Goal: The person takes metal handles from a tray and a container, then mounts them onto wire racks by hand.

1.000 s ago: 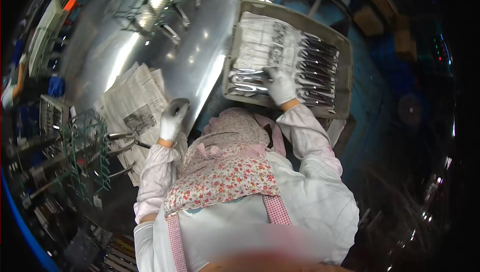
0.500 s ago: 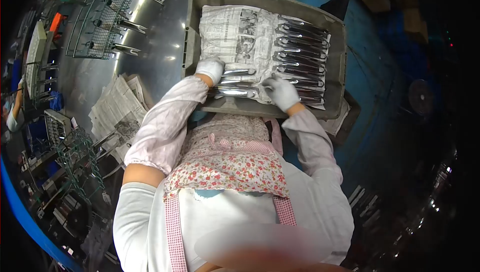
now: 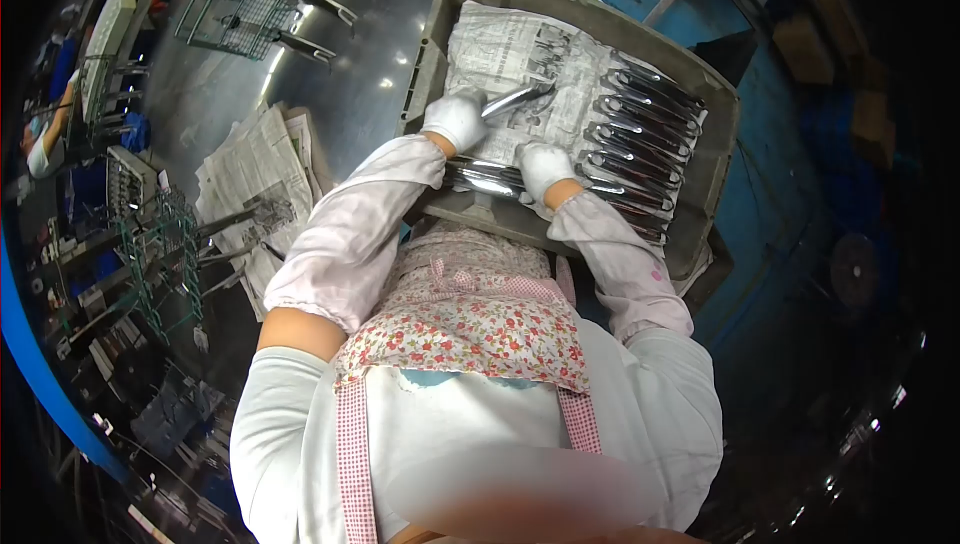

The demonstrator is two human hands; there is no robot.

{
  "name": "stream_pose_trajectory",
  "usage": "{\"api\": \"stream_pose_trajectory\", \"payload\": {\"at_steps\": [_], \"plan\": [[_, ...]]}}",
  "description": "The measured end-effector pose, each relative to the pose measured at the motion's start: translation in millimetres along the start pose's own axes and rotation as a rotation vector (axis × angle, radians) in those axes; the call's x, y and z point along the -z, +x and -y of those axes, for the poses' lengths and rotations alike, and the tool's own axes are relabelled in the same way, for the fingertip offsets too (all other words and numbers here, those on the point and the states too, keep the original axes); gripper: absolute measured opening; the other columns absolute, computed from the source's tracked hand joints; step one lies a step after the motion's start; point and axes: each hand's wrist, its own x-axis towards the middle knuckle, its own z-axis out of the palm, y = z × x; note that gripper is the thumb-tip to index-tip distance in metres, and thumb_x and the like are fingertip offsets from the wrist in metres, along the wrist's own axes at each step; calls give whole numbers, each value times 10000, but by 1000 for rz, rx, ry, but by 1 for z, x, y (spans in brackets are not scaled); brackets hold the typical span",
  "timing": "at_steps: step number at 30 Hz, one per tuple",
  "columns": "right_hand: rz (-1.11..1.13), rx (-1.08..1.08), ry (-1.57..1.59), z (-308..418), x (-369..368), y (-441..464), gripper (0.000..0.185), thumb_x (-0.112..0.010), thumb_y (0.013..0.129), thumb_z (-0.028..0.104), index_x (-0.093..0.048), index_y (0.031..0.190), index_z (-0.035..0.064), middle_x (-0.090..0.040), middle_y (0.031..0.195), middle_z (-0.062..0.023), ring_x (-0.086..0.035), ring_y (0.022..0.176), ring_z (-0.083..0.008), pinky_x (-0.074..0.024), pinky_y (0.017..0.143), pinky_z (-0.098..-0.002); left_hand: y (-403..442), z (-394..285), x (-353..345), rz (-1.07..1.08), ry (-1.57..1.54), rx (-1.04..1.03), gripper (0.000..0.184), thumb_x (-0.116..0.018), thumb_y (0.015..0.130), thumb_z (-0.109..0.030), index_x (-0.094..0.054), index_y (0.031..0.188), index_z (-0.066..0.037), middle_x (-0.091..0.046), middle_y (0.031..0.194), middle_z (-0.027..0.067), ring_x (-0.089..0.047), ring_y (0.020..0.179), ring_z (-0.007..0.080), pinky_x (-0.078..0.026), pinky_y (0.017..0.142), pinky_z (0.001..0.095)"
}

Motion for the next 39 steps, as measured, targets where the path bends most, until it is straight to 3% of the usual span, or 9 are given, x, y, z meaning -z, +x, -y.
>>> {"api": "stream_pose_trajectory", "payload": {"at_steps": [7,12,14,16,19,26,31,35,39], "plan": [[129,258,69,-17,20,13,259,-651,659,84,-612,908,27,-651,906,-176,-643,893,-323,-525,775,-408,-51,1,46,-51,-263,-136,336,-709,654,-199,-605,920,-22,-611,944,209,-624,859,363,-507,753,405],[286,16,36,-16,13,14,390,-582,738,211,-618,1096,62,-647,982,-197,-640,909,-299,-517,768,-384,-72,15,30,145,-179,-196,353,-724,640,-210,-646,954,-68,-652,841,148,-641,759,322,-521,697,385],[-51,196,324,-56,-60,21,349,-541,840,226,-598,1145,67,-659,976,-149,-624,900,-208,-512,752,-348,-74,23,10,289,-89,-134,416,-718,645,-251,-659,1031,-107,-672,828,133,-647,711,302,-524,663,387],[66,135,1289,-43,-15,-3,346,-571,844,39,-522,1183,-14,-658,1037,-118,-605,1041,-235,-523,838,-331,-80,27,-6,208,-190,-198,331,-670,676,-195,-659,995,-107,-667,847,132,-647,768,293,-513,689,399],[243,-241,1208,-46,-11,-25,147,-753,699,90,-635,774,46,-587,583,-22,-514,432,-104,-402,378,-283,-74,30,-28,78,-199,-199,242,-636,648,-116,-663,887,-92,-657,845,134,-634,837,329,-506,751,422],[248,-265,1127,19,31,-55,237,-705,716,47,-522,567,70,-493,490,-15,-400,332,-109,-289,328,-277,-83,13,-14,-101,-346,-57,248,-644,663,-118,-662,910,-111,-654,875,111,-633,863,312,-497,745,414],[133,-213,1587,-1,66,-58,204,-610,753,53,-502,922,89,-479,659,8,-350,420,-69,-259,358,-221,-124,24,30,-200,-456,-83,303,-677,614,-129,-657,915,-101,-640,881,105,-623,875,309,-485,767,406],[182,90,1710,7,144,-60,162,-567,742,38,-448,849,60,-419,615,3,-323,383,-74,-267,355,-221,-162,38,52,-411,-476,-201,347,-703,634,-136,-663,978,-106,-636,1031,80,-600,946,280,-510,786,394],[290,267,1708,34,176,-41,553,-581,733,55,-404,1257,51,-466,676,-10,-355,389,-75,-274,334,-226,-204,61,71,-624,-332,-233,326,-680,670,-133,-662,995,-115,-623,1095,36,-614,940,229,-543,681,363]]}}
